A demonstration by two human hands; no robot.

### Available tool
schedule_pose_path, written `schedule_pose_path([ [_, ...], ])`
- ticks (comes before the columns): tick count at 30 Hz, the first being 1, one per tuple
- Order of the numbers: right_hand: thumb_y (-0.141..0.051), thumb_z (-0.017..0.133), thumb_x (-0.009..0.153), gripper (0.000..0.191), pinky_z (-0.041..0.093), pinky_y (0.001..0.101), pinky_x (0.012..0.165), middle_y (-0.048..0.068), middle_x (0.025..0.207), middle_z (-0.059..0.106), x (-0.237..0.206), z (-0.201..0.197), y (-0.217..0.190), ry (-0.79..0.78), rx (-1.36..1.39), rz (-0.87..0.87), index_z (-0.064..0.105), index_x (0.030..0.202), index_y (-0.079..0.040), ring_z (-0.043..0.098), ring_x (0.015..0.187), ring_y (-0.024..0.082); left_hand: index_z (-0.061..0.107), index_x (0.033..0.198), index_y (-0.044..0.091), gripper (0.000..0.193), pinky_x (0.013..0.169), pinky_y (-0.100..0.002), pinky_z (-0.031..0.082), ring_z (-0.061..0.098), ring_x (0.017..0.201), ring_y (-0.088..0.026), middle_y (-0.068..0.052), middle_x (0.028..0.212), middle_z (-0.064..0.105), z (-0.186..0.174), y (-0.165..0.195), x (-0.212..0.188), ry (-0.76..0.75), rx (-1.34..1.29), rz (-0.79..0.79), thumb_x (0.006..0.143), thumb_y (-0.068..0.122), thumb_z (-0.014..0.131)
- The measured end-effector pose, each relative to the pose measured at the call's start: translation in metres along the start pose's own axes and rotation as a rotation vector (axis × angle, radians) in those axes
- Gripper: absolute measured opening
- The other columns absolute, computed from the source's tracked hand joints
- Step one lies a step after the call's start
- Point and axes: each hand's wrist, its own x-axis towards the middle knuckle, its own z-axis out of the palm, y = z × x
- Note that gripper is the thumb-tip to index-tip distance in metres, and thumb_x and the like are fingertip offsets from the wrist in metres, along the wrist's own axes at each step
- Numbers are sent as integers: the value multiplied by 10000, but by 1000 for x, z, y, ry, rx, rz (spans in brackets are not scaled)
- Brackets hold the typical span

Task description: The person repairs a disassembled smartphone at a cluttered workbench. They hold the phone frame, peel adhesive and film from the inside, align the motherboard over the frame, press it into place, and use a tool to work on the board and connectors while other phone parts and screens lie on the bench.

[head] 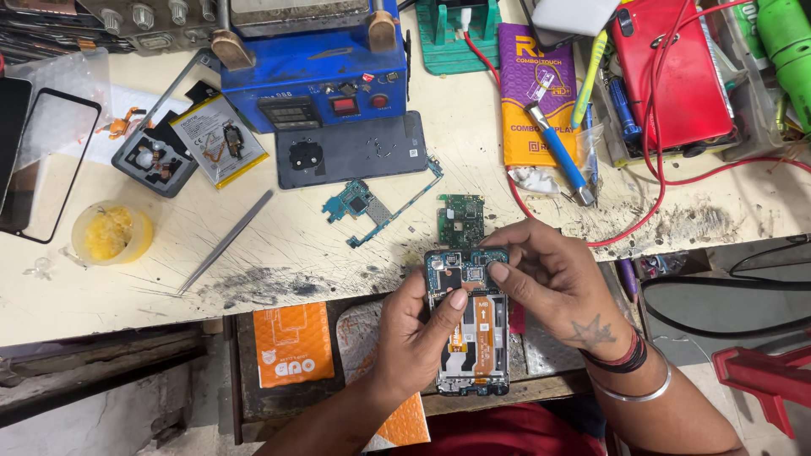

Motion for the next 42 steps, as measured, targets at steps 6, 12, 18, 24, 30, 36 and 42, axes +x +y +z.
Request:
schedule_pose_path([
  [6, -39, 661, 953, 291, 501, 204, 749, 18, 979, 655, 1, 2, -3, -3, 13, -1, 612, 1230, 34, 615, 889, 57, 621, 1240, -8, 242, 856, -255, 537, 632, 976, -66, -57, 1109, 701, 1, 3, 1, 3, 40, 9, 1077, 169, 598],
  [12, -34, 673, 962, 300, 489, 202, 739, 15, 955, 615, 0, 2, -2, -4, 8, -1, 619, 1248, 34, 601, 877, 59, 621, 1229, -4, 226, 869, -251, 544, 644, 987, -67, -58, 1109, 715, 1, 8, 2, 1, 137, 54, 1079, 163, 596],
  [18, -44, 660, 971, 294, 502, 200, 757, 14, 961, 622, 1, 2, -1, -23, 2, -14, 604, 1250, 32, 610, 891, 55, 631, 1224, -8, 222, 862, -255, 545, 646, 976, -73, -62, 1099, 722, 0, 4, 0, 23, 145, 70, 1081, 159, 601],
  [24, -59, 656, 965, 288, 481, 199, 678, 13, 935, 662, 3, 2, -4, 9, -43, 17, 620, 1237, 31, 608, 826, 50, 614, 1247, -5, 258, 890, -258, 526, 623, 1002, -72, -59, 1124, 697, -2, 0, -1, 17, 35, 20, 1070, 183, 607],
  [30, -66, 661, 970, 284, 473, 201, 668, 24, 935, 674, 4, 2, -3, 27, -67, 12, 630, 1236, 29, 596, 805, 46, 607, 1240, -9, 269, 890, -266, 529, 627, 1002, -79, -62, 1124, 696, -4, -1, -2, -3, 2, 7, 1075, 202, 603],
  [36, -54, 657, 966, 283, 495, 198, 688, 24, 939, 686, 5, 2, -2, 22, -71, 10, 628, 1236, 24, 623, 828, 45, 609, 1229, -12, 261, 898, -268, 525, 625, 1006, -79, -71, 1122, 701, -2, -2, -1, 12, 28, 12, 1090, 205, 571],
  [42, -36, 653, 961, 294, 497, 199, 708, 39, 991, 683, 5, 2, -3, 18, -46, 6, 619, 1246, 32, 624, 862, 50, 516, 1354, -38, 334, 966, -300, 539, 642, 1097, -124, -126, 1210, 687, 2, 1, 1, -6, 49, 55, 1118, 198, 520],
])
